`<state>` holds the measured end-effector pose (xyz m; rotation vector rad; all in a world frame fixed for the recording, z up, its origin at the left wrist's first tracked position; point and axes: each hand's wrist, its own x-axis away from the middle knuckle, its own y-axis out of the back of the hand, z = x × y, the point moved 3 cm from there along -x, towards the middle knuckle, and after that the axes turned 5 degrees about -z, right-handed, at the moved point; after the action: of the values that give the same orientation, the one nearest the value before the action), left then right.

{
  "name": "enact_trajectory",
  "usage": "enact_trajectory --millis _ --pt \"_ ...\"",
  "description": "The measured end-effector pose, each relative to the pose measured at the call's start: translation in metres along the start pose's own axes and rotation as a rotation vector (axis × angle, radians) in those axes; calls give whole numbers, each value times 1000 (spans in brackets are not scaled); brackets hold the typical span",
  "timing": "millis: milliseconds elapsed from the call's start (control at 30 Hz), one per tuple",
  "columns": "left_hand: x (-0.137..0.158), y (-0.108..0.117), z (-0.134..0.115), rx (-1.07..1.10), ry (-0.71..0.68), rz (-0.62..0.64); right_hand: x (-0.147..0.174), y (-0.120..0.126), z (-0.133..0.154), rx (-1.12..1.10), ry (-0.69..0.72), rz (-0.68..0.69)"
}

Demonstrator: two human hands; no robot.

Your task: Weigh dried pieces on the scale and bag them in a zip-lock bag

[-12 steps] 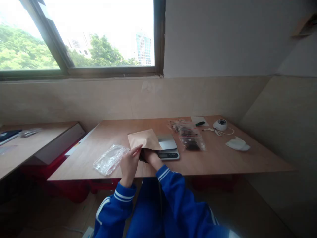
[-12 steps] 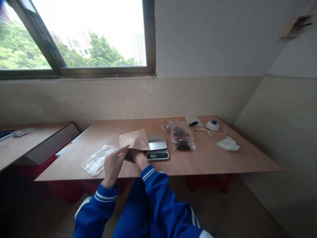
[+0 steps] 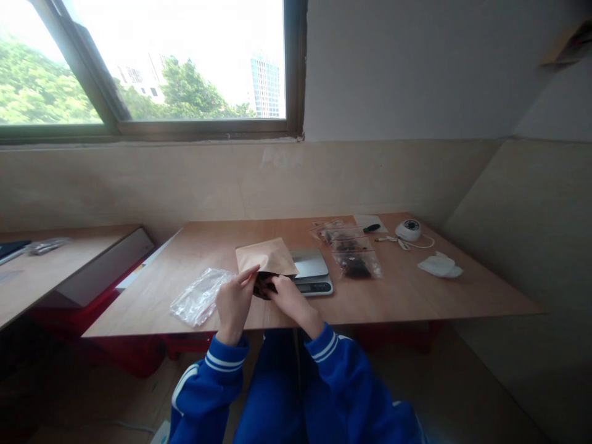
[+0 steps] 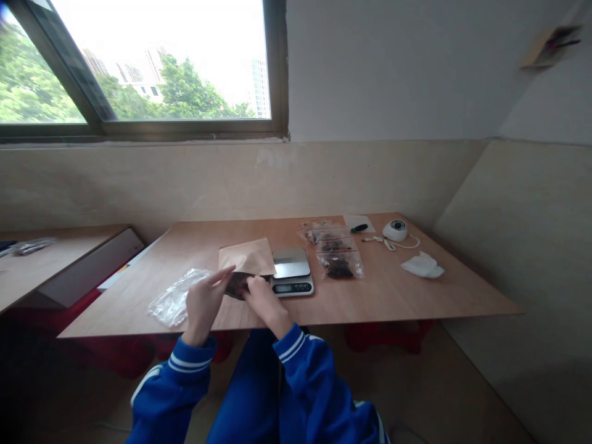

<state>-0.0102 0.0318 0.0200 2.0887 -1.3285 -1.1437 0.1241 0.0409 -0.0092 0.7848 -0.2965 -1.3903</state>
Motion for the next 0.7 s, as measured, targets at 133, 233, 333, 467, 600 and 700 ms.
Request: enact_trajectory --millis 133,233,333,467,600,700 --pt "-4 2 -5 -9 -9 18 1 4 1 40 -13 -58" --pt "-7 3 -6 -18 -13 23 1 5 0 -2 0 -113" --pt "-10 4 -4 -10 -25 16 2 10 3 -88 60 -172" --pt "-18 6 -4 -1 -50 21 6 19 5 -212 115 -224" --pt "-27 8 -8 -19 -41 60 7 24 -3 -356 65 -302" --pt "-33 9 -12 -22 -24 77 4 23 -12 -521 16 -333"
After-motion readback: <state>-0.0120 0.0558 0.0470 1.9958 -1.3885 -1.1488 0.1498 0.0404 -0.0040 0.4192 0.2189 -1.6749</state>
